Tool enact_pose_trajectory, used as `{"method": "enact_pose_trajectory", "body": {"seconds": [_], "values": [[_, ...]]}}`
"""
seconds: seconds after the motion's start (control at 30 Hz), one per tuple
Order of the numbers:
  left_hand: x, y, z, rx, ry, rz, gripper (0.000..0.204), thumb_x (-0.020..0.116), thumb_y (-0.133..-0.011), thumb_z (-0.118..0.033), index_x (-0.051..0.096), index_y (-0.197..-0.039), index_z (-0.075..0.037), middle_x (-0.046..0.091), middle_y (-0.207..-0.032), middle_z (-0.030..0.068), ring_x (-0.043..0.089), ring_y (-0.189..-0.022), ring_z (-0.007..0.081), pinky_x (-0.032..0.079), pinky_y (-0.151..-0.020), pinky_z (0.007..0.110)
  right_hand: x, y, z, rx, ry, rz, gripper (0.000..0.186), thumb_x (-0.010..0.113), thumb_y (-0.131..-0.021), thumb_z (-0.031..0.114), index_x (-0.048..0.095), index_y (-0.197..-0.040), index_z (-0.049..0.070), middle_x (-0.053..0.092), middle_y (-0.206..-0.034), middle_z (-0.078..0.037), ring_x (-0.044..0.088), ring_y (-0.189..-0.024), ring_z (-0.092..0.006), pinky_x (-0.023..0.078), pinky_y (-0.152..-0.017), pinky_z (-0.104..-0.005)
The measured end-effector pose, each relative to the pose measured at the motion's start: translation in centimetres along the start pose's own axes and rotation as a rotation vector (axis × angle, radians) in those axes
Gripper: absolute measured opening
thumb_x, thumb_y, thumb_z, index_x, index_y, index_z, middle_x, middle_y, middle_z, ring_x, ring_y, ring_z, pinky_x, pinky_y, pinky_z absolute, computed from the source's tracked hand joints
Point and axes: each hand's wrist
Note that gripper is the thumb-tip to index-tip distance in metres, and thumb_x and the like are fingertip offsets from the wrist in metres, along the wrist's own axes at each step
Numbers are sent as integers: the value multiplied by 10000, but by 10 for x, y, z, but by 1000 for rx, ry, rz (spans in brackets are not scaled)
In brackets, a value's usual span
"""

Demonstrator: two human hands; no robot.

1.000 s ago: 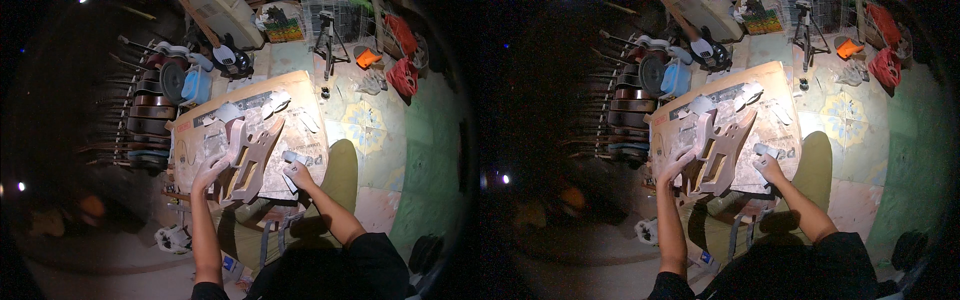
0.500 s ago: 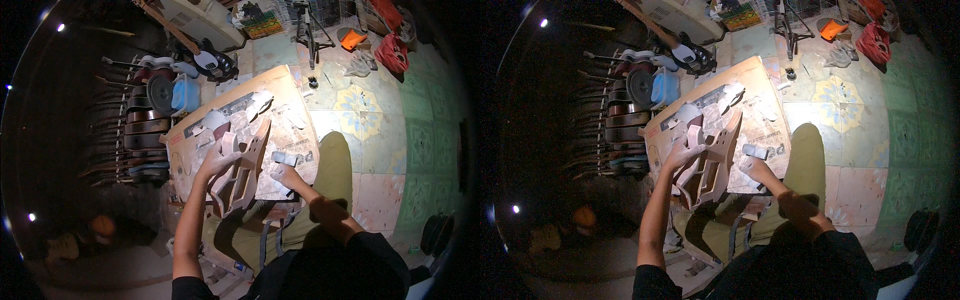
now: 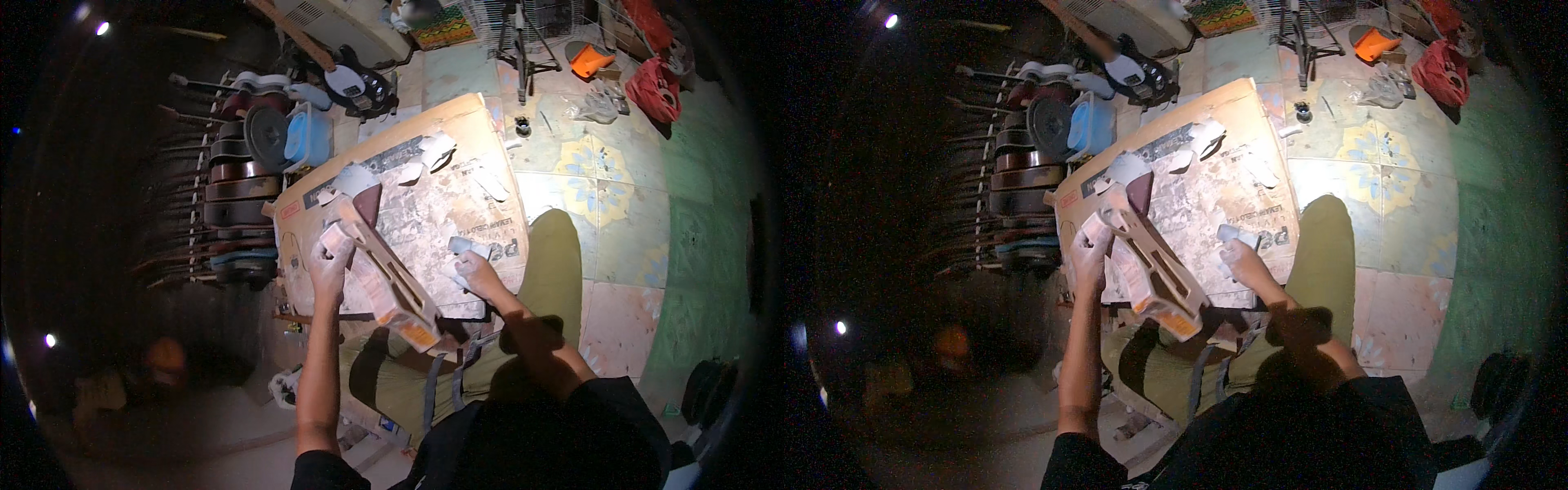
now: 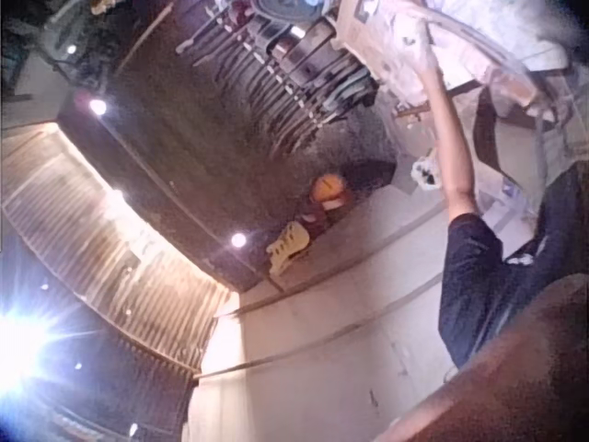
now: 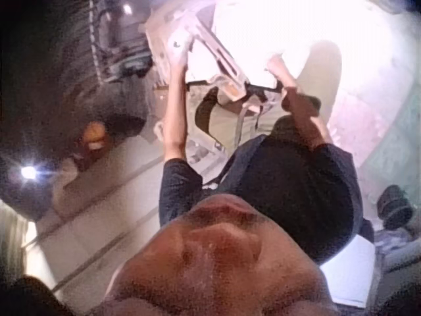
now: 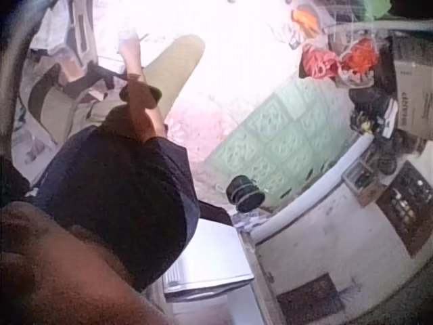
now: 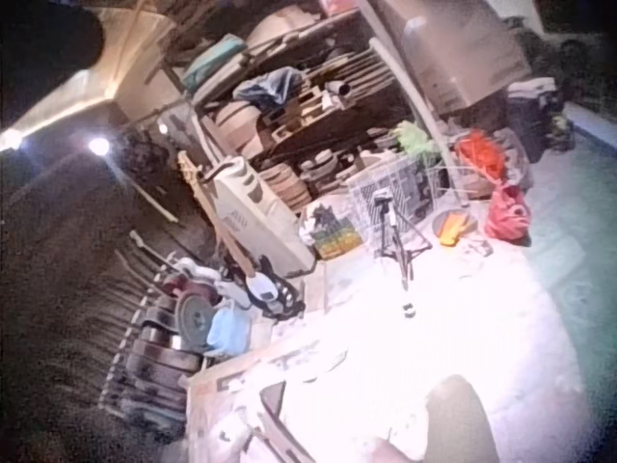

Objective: The person sands the surface and edges of a wooden guitar body by hand using a piece of sandpaper.

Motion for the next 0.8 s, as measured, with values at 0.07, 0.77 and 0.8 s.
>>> {"method": "enact_pose_trajectory", "body": {"seconds": [0.07,0.77,0.8], "values": [[-11,11,9,56,100,-157,261,730,-922,-130,637,-1107,29,678,-968,55,618,-816,119,508,-730,265,-5,-2,-1,5,-61,0,158,642,-973,175,583,-992,29,587,-813,-38,561,-670,-111,479,-581,-281],[15,129,-12,-84,260,-354,379,664,-960,-160,499,-1230,47,615,-1146,113,606,-1033,219,479,-946,339,44,102,168,-860,481,-226,366,691,-813,12,635,-1174,30,576,-1172,-183,576,-1092,-348,469,-972,-384],[14,135,-20,-40,144,-304,433,715,-923,-157,491,-1238,39,637,-1141,142,627,-1029,222,495,-930,350,43,97,173,-920,515,-155,353,689,-824,11,655,-1175,36,595,-1186,-175,589,-1073,-362,491,-946,-381]]}}
Point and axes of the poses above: each hand's wrist, its own y-axis away from the middle knuckle, its own x-axis out of the palm, z = x × y
